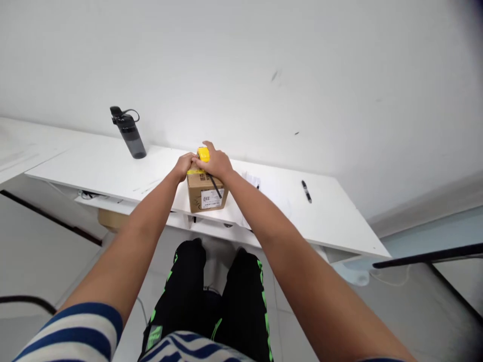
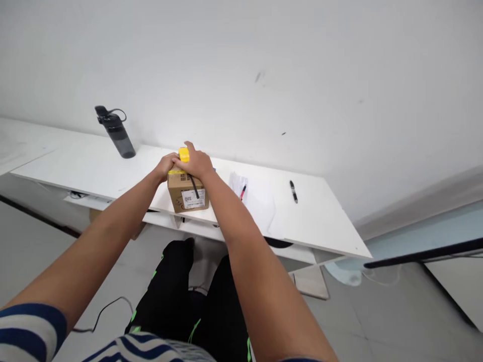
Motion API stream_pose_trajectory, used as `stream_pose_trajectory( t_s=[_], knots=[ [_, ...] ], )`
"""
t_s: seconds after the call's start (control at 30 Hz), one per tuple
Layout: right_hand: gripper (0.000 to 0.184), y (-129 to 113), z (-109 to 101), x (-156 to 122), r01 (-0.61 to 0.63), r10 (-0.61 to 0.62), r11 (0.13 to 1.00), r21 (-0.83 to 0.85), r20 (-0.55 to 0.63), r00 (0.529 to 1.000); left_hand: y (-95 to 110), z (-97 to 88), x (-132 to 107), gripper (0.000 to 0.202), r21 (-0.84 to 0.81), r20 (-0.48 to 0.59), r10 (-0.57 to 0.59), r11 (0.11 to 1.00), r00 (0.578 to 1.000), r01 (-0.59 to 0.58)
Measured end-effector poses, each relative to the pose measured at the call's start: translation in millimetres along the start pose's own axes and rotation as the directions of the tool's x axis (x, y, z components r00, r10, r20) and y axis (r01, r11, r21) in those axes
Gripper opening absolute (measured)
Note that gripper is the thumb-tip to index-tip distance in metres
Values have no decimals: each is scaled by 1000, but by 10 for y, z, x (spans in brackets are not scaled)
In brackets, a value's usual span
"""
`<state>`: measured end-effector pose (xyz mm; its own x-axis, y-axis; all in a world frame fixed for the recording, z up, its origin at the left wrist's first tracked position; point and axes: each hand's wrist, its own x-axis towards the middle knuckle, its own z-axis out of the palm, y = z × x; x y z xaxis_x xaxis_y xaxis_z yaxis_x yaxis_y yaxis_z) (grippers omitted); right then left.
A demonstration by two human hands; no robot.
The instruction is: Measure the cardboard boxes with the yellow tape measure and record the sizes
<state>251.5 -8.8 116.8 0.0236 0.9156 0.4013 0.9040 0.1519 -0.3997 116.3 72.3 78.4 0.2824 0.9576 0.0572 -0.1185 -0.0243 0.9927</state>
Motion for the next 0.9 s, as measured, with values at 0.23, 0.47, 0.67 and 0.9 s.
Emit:
stream_pose_trajectory(
  t_s=[0.23, 0.47, 0.67, 0.9],
  knots=[
    [71, -93, -68, -38, -25, 23, 999, 36, 51, 998, 45, -113, -46, 9, 76, 56, 57, 995, 997, -61],
    [47, -140, -44, -137, 28, -34, 991, -130, -39, 999, 17, -111, 9, 6, 155, 70, 33, 987, 997, -43],
    [48, -206, -75, -148, -15, 20, 987, -161, 32, 999, 11, -131, 50, 9, 206, 108, 26, 977, 994, -48],
    [49, -327, -188, -147, -50, 71, 977, -209, 93, 993, 54, -87, 36, 7, 276, 74, 26, 960, 997, -45]
  ],
)
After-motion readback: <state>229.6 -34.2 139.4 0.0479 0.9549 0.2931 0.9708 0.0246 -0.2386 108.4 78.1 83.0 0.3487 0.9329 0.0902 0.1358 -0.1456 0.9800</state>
